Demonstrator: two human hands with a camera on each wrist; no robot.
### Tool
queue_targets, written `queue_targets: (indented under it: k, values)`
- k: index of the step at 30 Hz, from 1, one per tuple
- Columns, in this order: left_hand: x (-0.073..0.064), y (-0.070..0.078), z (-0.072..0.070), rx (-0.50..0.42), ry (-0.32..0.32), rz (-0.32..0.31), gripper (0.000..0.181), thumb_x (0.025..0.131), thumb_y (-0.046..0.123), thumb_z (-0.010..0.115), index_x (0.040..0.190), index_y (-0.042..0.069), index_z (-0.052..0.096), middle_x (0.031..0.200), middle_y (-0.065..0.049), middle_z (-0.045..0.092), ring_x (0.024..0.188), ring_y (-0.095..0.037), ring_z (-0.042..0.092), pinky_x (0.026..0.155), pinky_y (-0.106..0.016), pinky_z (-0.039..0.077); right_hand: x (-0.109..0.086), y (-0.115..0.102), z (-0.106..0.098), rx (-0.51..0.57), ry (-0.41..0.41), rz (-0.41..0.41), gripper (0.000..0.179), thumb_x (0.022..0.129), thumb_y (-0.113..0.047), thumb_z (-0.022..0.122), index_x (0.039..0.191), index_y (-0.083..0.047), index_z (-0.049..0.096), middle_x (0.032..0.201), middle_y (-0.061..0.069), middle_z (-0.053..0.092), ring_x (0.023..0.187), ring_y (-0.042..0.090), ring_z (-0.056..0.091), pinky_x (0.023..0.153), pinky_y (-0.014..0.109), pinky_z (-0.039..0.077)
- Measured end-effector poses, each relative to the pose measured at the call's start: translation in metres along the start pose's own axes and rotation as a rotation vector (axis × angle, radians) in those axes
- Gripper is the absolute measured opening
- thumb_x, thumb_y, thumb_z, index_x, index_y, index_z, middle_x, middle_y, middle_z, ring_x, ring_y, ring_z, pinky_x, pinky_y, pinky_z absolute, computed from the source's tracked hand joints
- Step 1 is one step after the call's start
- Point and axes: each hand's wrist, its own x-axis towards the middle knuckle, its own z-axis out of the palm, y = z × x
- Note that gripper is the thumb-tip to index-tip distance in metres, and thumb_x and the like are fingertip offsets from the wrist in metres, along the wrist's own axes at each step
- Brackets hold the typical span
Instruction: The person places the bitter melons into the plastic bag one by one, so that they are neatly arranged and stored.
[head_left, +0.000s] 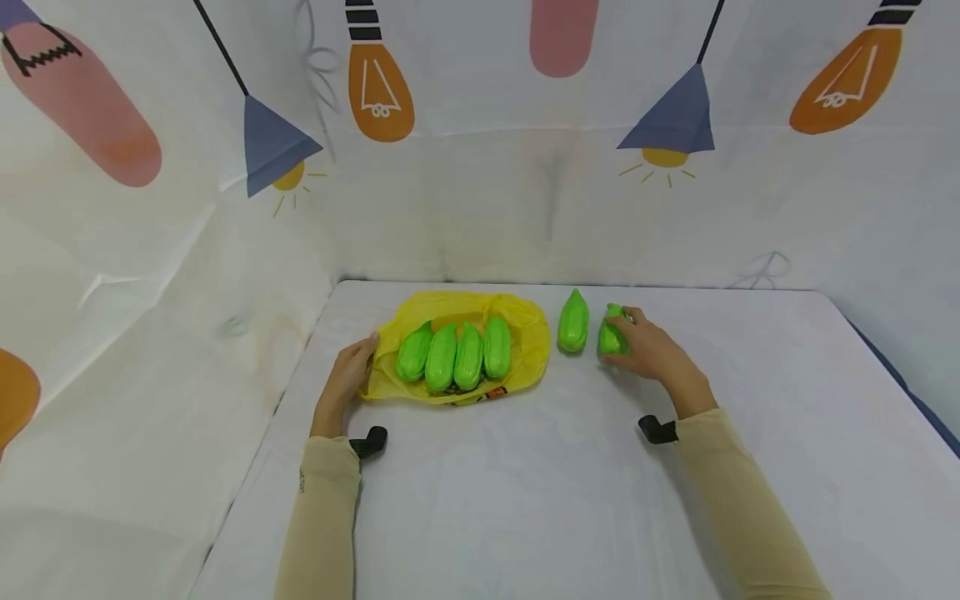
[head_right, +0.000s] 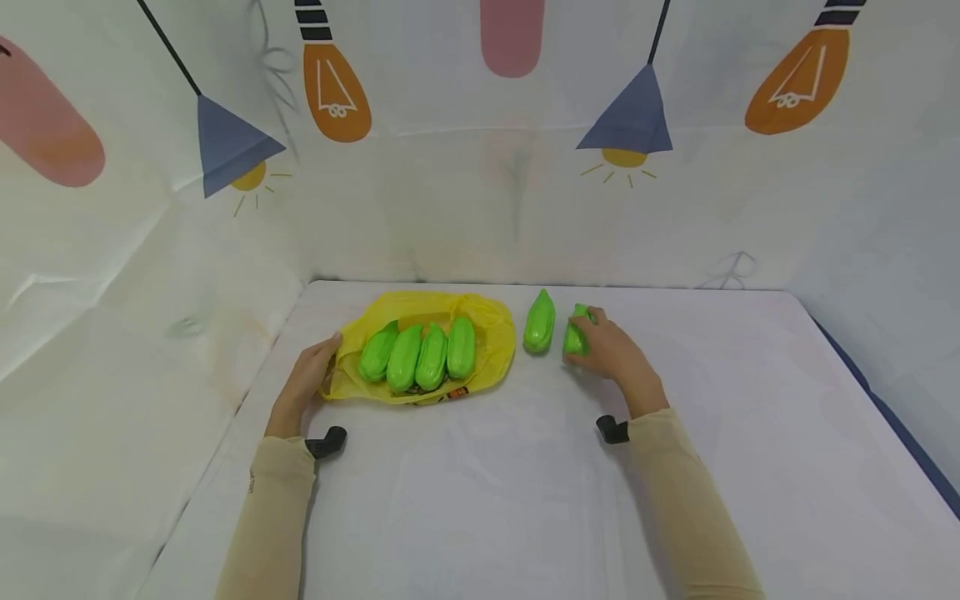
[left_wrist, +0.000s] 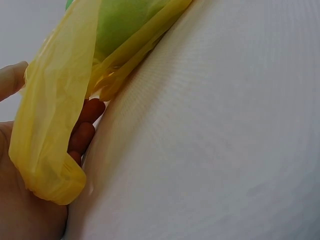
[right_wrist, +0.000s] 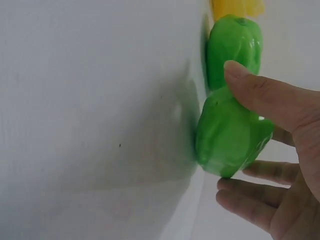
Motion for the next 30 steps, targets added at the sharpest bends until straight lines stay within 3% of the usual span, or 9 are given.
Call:
queue_targets:
  k: [7, 13, 22, 30]
  values:
    - [0.001, 0.001, 0.002, -0.004, 0.007, 0.001, 0.082, 0.097, 0.066, 0.038, 0.148, 0.003, 0.042, 0.155, -0.015, 0.037, 0.144, -0.031, 0.03, 0.121, -0.048, 0.022, 0.004, -0.006, -0.008, -0.011, 0.105, -0.063, 0.073, 0.086, -0.033, 0.076, 0.145, -0.004, 0.044, 0.151, 0.032, 0.027, 0.125, 0.054, 0.045, 0.101, 0.065, 0.041]
    - [0.001, 0.001, 0.001, -0.003, 0.007, 0.008, 0.081, 0.098, 0.065, 0.037, 0.145, 0.0, 0.045, 0.15, -0.019, 0.041, 0.139, -0.032, 0.035, 0.118, -0.048, 0.026, 0.011, -0.028, -0.023, -0.022, 0.16, -0.142, 0.075, 0.086, -0.033, 0.076, 0.147, -0.005, 0.042, 0.153, 0.03, 0.026, 0.125, 0.052, 0.047, 0.1, 0.062, 0.043]
    - [0.0, 0.003, 0.0, -0.001, -0.002, 0.008, 0.08, 0.098, 0.064, 0.037, 0.148, 0.001, 0.039, 0.155, -0.017, 0.036, 0.144, -0.032, 0.03, 0.121, -0.048, 0.022, 0.028, -0.091, -0.041, -0.055, 0.175, -0.225, 0.085, 0.088, -0.038, 0.073, 0.152, -0.001, 0.031, 0.158, 0.025, 0.025, 0.134, 0.045, 0.042, 0.106, 0.056, 0.041]
    - [-0.001, 0.002, 0.0, -0.009, -0.003, 0.011, 0.08, 0.098, 0.064, 0.037, 0.148, 0.001, 0.04, 0.155, -0.018, 0.037, 0.143, -0.031, 0.031, 0.121, -0.048, 0.022, 0.046, -0.154, -0.034, -0.057, 0.162, -0.352, 0.086, 0.09, -0.045, 0.069, 0.154, -0.006, 0.028, 0.161, 0.018, 0.021, 0.138, 0.038, 0.041, 0.107, 0.049, 0.043]
